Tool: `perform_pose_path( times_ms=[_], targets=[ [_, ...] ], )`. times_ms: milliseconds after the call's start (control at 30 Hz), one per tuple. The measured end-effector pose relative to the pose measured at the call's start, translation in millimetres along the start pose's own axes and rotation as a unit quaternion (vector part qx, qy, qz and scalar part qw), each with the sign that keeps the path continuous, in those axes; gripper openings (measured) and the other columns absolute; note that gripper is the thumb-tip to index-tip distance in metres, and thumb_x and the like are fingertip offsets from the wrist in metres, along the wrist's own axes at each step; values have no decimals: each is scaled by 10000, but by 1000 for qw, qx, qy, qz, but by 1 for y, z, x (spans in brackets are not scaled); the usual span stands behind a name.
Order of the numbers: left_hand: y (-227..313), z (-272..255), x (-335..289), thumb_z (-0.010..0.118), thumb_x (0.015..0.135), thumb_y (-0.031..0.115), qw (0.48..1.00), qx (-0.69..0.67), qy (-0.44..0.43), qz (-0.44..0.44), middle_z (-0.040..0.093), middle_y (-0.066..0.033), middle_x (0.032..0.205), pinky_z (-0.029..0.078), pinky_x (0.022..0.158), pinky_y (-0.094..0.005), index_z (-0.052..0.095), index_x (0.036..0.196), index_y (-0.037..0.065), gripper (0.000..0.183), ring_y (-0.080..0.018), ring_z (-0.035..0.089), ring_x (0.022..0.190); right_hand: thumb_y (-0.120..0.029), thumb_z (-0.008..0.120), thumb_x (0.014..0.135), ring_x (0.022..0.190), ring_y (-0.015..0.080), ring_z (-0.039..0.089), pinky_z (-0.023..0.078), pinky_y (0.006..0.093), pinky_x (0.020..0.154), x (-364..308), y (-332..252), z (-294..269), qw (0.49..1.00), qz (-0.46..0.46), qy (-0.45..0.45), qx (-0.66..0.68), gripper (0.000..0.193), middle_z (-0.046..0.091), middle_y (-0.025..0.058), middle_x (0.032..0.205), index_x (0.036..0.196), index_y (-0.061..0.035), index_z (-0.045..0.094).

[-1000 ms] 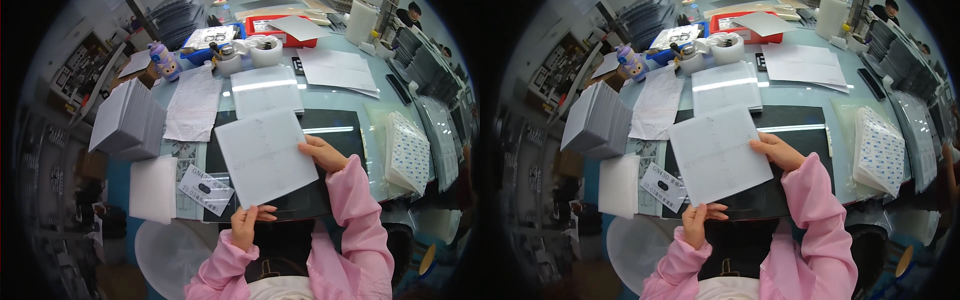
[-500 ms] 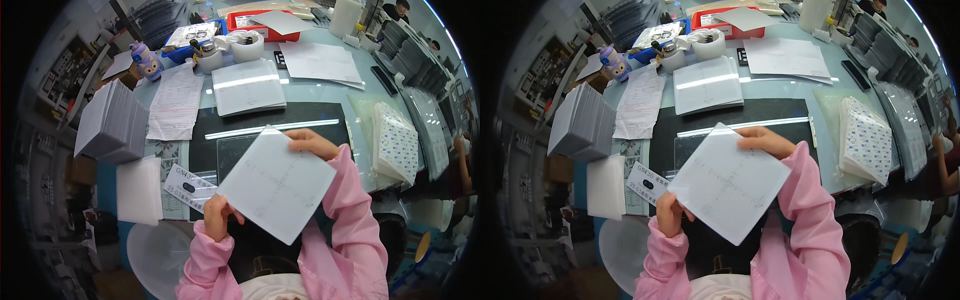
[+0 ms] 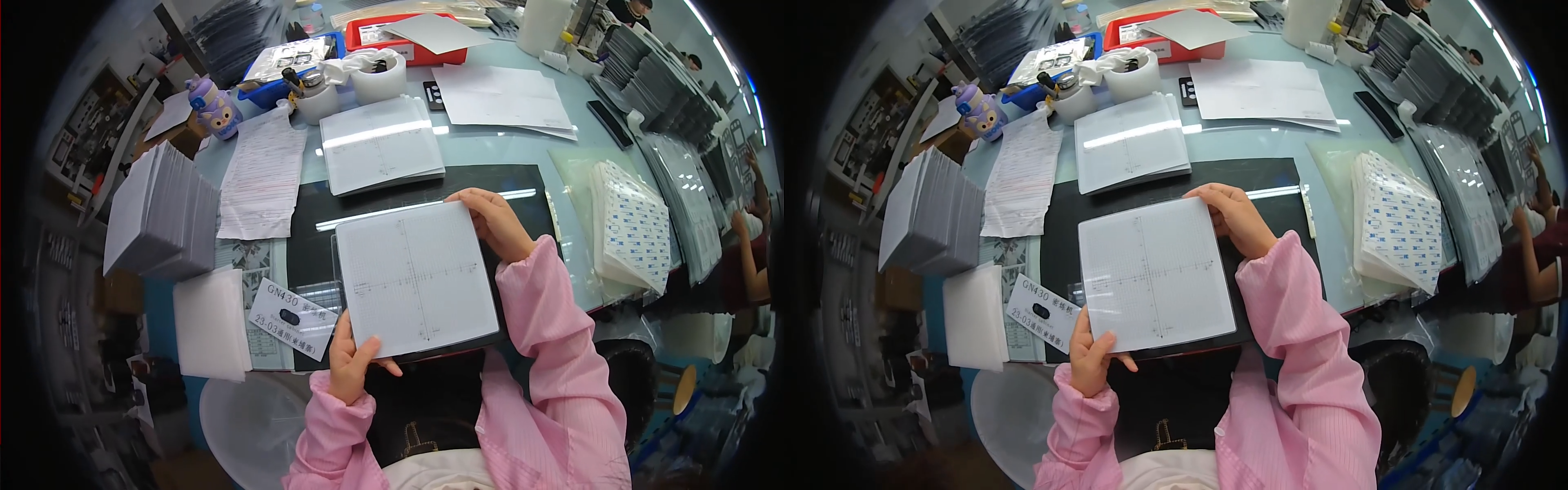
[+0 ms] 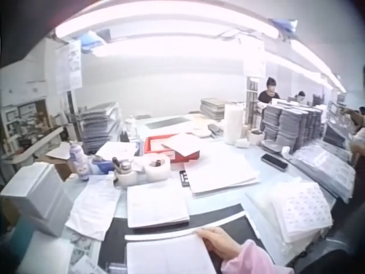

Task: Applying adhesive stickers to flat panels and placing them into a shipping box.

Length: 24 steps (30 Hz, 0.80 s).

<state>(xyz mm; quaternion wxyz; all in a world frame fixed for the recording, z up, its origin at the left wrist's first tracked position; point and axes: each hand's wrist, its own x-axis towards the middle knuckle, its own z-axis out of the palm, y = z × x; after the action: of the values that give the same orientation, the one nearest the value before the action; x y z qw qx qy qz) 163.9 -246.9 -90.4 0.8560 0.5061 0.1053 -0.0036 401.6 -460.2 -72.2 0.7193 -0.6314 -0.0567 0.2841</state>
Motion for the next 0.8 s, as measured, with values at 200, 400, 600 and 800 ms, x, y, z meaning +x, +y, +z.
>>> perform_pose_path(
  times_ms=[200,400,600,800],
  targets=[
    [0,-1,0,472,937,16,1000,0,-4,-5,592,-230,1198,627,583,-326,221,1466,-66,591,-287,694,897,-255,546,991,675,68,621,500,221,610,8,11,-10,1000,-6,2,14,265,669,14,790,968,-46,707],
    [3,10,1,484,913,76,1000,22,21,1,607,-229,1157,609,531,-310,297,1413,-85,557,-268,697,855,-268,543,999,645,56,597,481,207,593,11,15,-10,999,-10,15,41,274,653,2,758,907,-56,690],
    [-1,9,0,474,921,72,999,28,8,16,611,-228,1154,611,559,-314,322,1397,-79,522,-272,691,891,-339,527,1011,603,57,563,432,206,552,11,17,-11,997,-22,60,47,344,631,-4,727,827,-80,659],
    [-2,4,-4,432,975,71,999,47,-16,5,616,-213,1178,620,651,-334,322,1414,-53,469,-272,693,899,-276,664,949,607,36,464,371,220,537,12,22,7,987,-96,76,-103,290,567,-42,681,777,-42,651]
  ],
)
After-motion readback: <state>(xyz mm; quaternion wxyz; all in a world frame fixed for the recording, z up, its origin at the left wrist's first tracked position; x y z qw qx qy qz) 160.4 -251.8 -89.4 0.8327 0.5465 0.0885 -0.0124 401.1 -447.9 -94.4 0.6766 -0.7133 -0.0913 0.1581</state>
